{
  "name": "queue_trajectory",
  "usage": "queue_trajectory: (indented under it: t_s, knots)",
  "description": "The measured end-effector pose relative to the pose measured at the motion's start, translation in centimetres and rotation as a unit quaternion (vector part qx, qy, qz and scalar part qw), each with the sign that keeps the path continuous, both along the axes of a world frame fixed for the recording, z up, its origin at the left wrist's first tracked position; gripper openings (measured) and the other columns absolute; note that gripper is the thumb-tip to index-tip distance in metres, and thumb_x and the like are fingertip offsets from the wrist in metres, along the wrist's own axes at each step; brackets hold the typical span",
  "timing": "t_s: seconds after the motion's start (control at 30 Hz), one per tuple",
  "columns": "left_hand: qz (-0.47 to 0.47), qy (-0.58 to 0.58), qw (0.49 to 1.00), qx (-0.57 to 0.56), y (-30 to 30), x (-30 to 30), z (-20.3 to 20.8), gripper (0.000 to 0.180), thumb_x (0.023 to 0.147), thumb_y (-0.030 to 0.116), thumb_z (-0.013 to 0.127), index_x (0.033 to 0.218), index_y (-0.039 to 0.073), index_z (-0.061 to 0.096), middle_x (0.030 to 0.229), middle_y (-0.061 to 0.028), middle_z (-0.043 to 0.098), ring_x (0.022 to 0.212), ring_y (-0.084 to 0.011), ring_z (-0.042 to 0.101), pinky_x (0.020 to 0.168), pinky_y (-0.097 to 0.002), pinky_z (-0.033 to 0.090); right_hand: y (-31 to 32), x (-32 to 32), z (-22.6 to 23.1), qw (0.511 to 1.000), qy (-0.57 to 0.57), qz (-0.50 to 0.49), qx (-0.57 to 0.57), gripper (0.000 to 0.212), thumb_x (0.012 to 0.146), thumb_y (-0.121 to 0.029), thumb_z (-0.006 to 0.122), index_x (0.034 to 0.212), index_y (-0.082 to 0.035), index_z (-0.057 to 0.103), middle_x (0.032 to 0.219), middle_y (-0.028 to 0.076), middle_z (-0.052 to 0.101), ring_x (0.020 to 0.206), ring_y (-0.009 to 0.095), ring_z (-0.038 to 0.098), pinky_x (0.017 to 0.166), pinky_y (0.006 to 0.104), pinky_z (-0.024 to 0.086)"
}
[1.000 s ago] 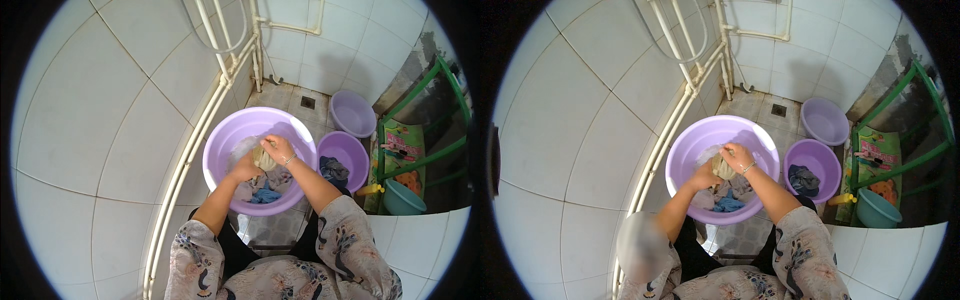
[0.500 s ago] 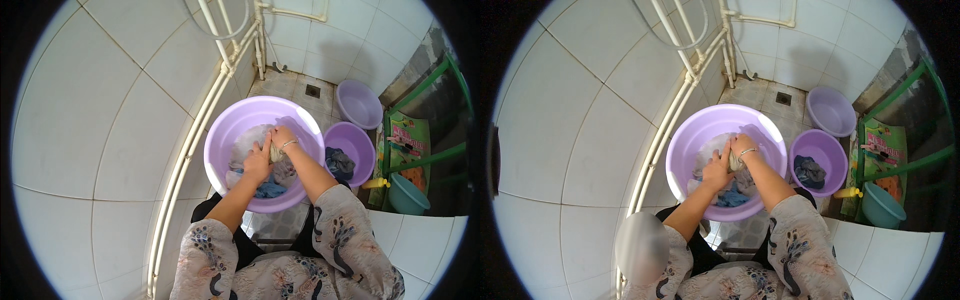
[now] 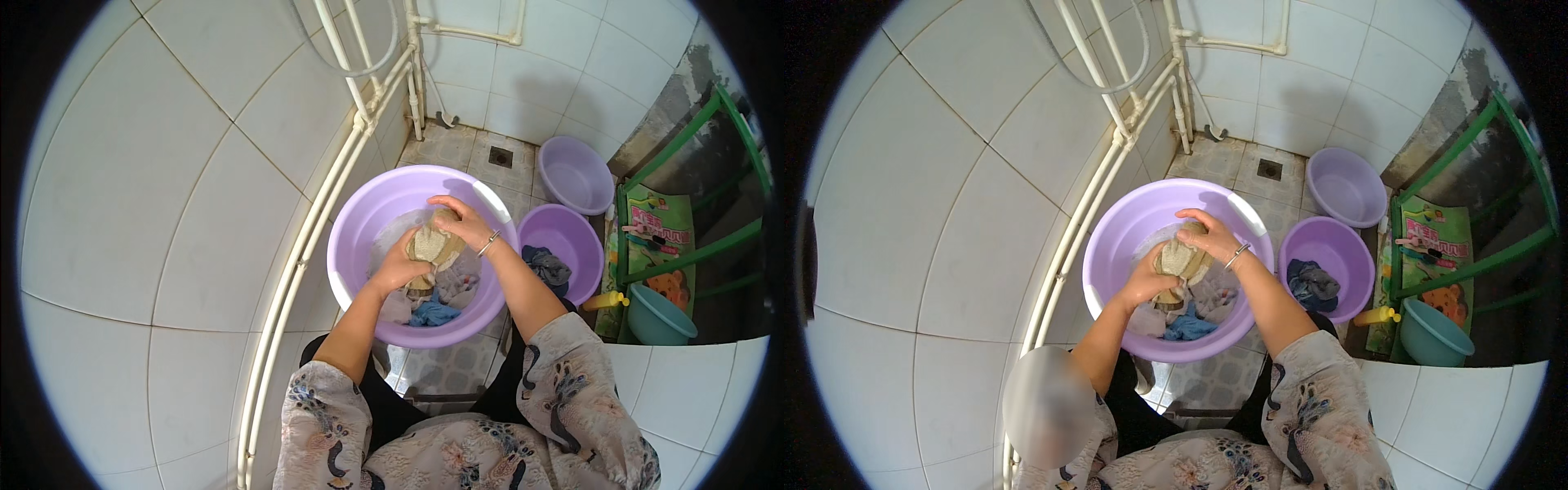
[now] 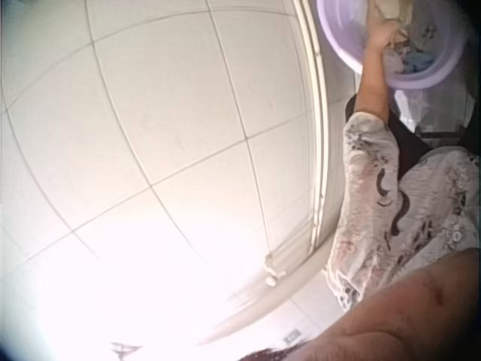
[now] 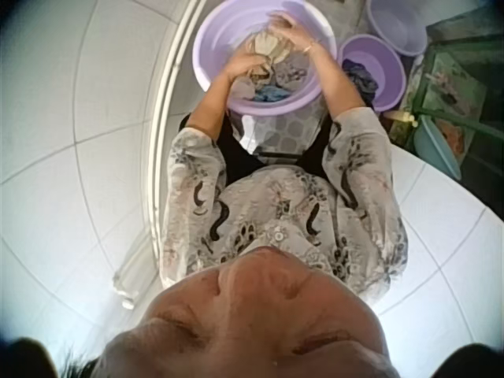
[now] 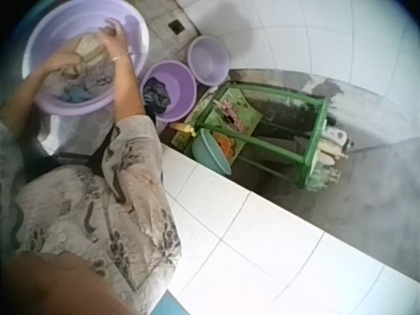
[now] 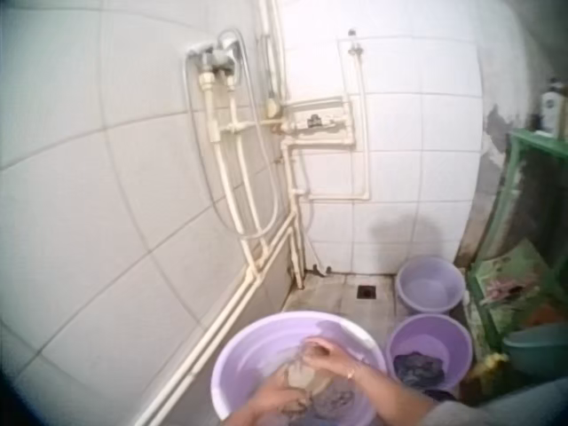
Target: The person hand-washes a beige towel in a purple basin filled with soapy water. They repeatedly submerge, scrub, and wring the towel, then transfer it to a second purple basin. Finally, they pick up a small white cloth and begin washing it.
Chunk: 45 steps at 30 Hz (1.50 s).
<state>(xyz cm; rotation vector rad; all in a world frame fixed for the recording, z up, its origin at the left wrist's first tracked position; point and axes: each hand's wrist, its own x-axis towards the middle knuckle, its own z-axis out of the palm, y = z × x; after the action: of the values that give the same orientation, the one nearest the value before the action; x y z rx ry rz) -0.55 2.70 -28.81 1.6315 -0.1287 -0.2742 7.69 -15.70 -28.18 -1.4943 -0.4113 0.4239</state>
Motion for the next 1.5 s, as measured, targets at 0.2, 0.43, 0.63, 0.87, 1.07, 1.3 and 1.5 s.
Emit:
queue_trajectory:
  t_s: [0.2, 0.43, 0.63, 0.87, 1.07, 1.3, 1.5]
  knots:
    - [-0.044, 0.174, 0.979, -0.099, -0.3, -0.4, 1.0, 0.07, 0.067, 0.007, 0.067, 0.131, 0.002, 0.039, 0.117, -0.0087, 0.054, 0.104, -0.0177, 0.053, 0.092, -0.0303, 0.041, -0.3, 0.1, -0.4, 0.996, -0.022, 0.039, -0.074, 0.036, 0.077, -0.031, 0.071, 0.101, -0.007, 0.062, 0.102, 0.005, 0.062, 0.096, 0.016, 0.057, 0.085, 0.0297, 0.045]
    - [-0.002, 0.048, 0.925, 0.377, -3.6, -0.4, 1.2, 0.066, 0.069, 0.026, 0.068, 0.124, 0.005, 0.039, 0.099, -0.0246, 0.061, 0.098, -0.0406, 0.057, 0.084, -0.0442, 0.045, 2.4, 0.1, -4.1, 0.952, -0.049, -0.186, -0.239, 0.029, 0.072, -0.028, 0.069, 0.083, -0.002, 0.063, 0.077, 0.014, 0.064, 0.073, 0.025, 0.062, 0.069, 0.0333, 0.048]
    - [0.006, -0.141, 0.874, 0.464, -4.2, -1.2, 2.2, 0.093, 0.065, 0.023, 0.071, 0.142, 0.013, 0.019, 0.132, -0.0295, 0.038, 0.112, -0.0417, 0.049, 0.086, -0.0447, 0.046, 2.2, 1.6, -6.5, 0.939, 0.01, -0.281, -0.196, 0.037, 0.072, -0.033, 0.069, 0.084, 0.001, 0.064, 0.077, 0.014, 0.066, 0.071, 0.025, 0.062, 0.068, 0.0331, 0.049]
    - [0.016, -0.033, 0.863, 0.504, -4.4, -1.7, 3.1, 0.103, 0.058, 0.019, 0.076, 0.143, 0.013, 0.017, 0.135, -0.0272, 0.034, 0.112, -0.0386, 0.049, 0.088, -0.0433, 0.046, 2.6, 1.0, -4.9, 0.937, 0.219, -0.264, -0.064, 0.048, 0.075, -0.04, 0.068, 0.101, 0.0, 0.062, 0.095, 0.01, 0.063, 0.084, 0.018, 0.06, 0.071, 0.0321, 0.048]
    - [0.018, 0.01, 0.995, 0.099, 1.5, 0.5, 1.2, 0.09, 0.059, 0.014, 0.072, 0.137, 0.006, 0.028, 0.124, -0.0172, 0.049, 0.109, -0.0274, 0.053, 0.093, -0.0347, 0.042, -1.3, -0.3, 2.3, 0.988, 0.139, 0.059, -0.032, 0.06, 0.076, -0.012, 0.061, 0.133, -0.006, 0.042, 0.118, 0.009, 0.054, 0.098, 0.019, 0.056, 0.084, 0.0316, 0.047]
    - [-0.078, 0.235, 0.961, -0.126, 2.4, -1.3, 3.2, 0.087, 0.063, 0.01, 0.07, 0.14, 0.003, 0.029, 0.121, -0.012, 0.051, 0.108, -0.0207, 0.052, 0.094, -0.0309, 0.041, -2.3, -4.7, 1.9, 0.869, -0.387, -0.023, -0.307, 0.101, 0.054, -0.005, 0.077, 0.14, -0.017, 0.027, 0.147, 0.018, 0.015, 0.13, 0.038, 0.028, 0.106, 0.0428, 0.031]
    - [-0.181, 0.148, 0.972, 0.006, 1.1, -2.4, 5.5, 0.096, 0.063, 0.025, 0.077, 0.14, 0.0, 0.025, 0.124, -0.0139, 0.049, 0.117, -0.0241, 0.046, 0.102, -0.0324, 0.033, -2.2, -5.3, 2.0, 0.832, -0.49, 0.021, -0.258, 0.095, 0.055, -0.003, 0.076, 0.138, -0.021, 0.033, 0.14, 0.018, 0.029, 0.115, 0.036, 0.046, 0.092, 0.0417, 0.044]
